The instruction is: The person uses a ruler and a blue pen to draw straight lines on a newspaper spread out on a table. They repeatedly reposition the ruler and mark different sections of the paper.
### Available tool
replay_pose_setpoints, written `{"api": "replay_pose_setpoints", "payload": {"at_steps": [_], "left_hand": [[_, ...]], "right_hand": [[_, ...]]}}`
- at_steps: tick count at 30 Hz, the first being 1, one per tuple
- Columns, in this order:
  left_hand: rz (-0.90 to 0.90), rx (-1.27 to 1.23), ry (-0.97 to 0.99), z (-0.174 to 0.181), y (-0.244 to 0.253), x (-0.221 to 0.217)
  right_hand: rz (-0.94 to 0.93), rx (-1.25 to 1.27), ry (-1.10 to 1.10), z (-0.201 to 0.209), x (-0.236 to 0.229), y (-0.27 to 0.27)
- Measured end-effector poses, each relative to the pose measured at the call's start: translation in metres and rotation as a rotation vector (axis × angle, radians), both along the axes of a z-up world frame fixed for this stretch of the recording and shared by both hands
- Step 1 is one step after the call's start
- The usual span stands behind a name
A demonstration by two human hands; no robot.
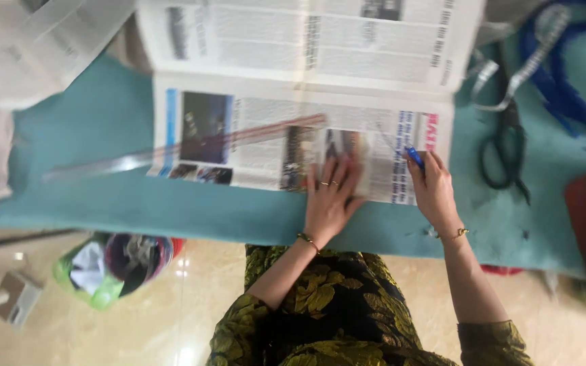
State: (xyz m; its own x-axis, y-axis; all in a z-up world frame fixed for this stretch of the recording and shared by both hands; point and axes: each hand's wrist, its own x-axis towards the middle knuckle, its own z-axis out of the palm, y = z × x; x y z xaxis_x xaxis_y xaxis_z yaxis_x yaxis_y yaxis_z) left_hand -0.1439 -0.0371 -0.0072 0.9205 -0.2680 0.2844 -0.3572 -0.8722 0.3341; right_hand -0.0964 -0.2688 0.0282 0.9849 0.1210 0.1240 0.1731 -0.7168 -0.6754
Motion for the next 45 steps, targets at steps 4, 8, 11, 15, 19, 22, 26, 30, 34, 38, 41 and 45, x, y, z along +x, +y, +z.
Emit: {"api": "replay_pose_setpoints", "payload": {"at_steps": [4, 8, 11, 15, 19, 22, 26, 30, 34, 38, 41, 45], "left_hand": [[0.221, -0.014, -0.017, -0.012, 0.071, 0.0], [0.46, 0.085, -0.017, -0.025, 0.149, -0.011], [0.608, 0.134, -0.003, -0.028, 0.206, -0.022], [0.754, 0.141, 0.021, -0.03, 0.269, -0.027], [0.745, 0.057, 0.021, -0.022, 0.294, -0.025], [0.718, 0.144, 0.064, -0.015, 0.303, -0.023], [0.642, 0.188, 0.176, -0.013, 0.316, -0.015], [0.575, 0.17, 0.239, -0.021, 0.331, -0.011], [0.513, 0.177, 0.122, -0.016, 0.334, -0.01], [0.419, 0.113, 0.032, -0.013, 0.328, -0.004], [0.387, 0.132, -0.011, -0.011, 0.311, 0.001], [0.395, 0.101, 0.073, -0.019, 0.284, 0.012]], "right_hand": [[0.133, -0.01, -0.08, -0.028, 0.019, 0.058], [0.311, -0.11, -0.213, -0.027, 0.043, 0.137], [0.365, -0.165, -0.17, -0.023, 0.059, 0.195], [0.305, -0.367, -0.229, -0.033, 0.065, 0.234], [0.225, -0.374, -0.253, -0.051, 0.065, 0.218], [0.173, -0.409, -0.288, -0.066, 0.057, 0.193], [0.099, -0.477, -0.318, -0.079, 0.044, 0.14], [0.025, -0.413, -0.326, -0.068, 0.032, 0.088], [-0.047, -0.414, -0.315, -0.062, 0.023, 0.062], [-0.207, -0.36, -0.34, -0.057, 0.016, 0.063], [-0.264, -0.316, -0.379, -0.061, 0.014, 0.059], [-0.238, -0.362, -0.412, -0.061, 0.01, 0.058]]}}
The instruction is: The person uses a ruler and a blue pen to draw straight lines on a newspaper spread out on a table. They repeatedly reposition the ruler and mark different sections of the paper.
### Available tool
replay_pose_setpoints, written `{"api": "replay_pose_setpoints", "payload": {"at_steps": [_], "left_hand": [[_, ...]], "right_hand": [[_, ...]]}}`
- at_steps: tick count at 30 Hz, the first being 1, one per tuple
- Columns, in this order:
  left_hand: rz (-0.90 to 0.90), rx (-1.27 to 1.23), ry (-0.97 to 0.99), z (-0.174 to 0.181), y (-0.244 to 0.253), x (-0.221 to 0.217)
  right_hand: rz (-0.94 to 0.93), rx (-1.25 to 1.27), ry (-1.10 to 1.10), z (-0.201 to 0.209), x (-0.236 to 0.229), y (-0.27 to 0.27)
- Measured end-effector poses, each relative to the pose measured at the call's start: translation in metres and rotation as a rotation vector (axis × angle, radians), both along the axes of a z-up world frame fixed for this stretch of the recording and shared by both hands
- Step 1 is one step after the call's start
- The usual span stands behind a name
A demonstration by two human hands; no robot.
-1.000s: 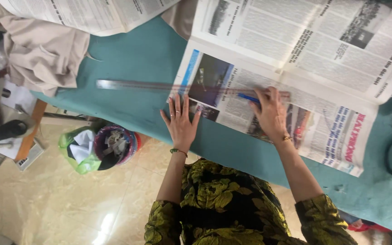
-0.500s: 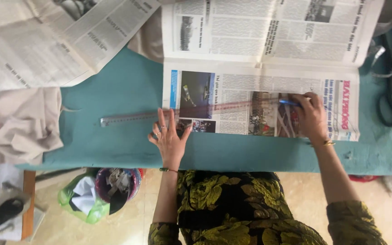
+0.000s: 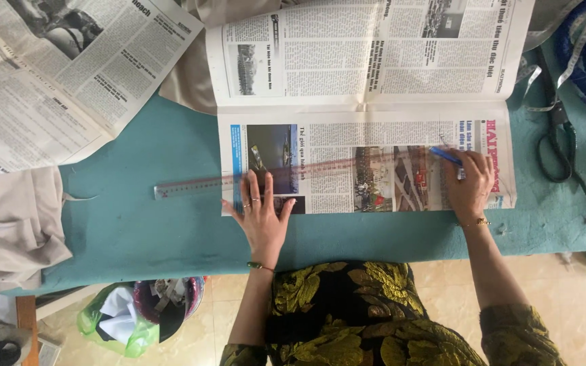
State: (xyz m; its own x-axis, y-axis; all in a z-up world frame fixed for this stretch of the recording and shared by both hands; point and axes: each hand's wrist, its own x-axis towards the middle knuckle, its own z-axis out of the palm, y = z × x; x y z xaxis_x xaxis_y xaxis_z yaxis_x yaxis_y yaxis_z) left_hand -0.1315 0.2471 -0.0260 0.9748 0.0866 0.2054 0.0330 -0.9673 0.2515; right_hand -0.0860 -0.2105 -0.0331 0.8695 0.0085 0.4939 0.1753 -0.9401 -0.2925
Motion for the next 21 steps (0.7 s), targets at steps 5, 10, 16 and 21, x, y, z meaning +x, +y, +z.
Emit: {"api": "replay_pose_setpoints", "payload": {"at_steps": [5, 10, 16, 21], "left_hand": [[-0.01, 0.127, -0.039, 0.0, -0.012, 0.008], [-0.017, 0.108, -0.013, 0.002, -0.013, 0.006], [0.117, 0.016, 0.068, 0.004, -0.007, 0.0], [0.188, 0.005, 0.157, 0.004, 0.007, -0.006]], "right_hand": [[0.044, -0.101, -0.072, 0.012, 0.005, 0.014], [0.043, -0.112, -0.048, 0.016, 0.004, 0.017], [0.067, -0.078, -0.058, 0.013, 0.005, 0.014], [0.207, -0.065, -0.021, 0.031, 0.004, 0.021]]}}
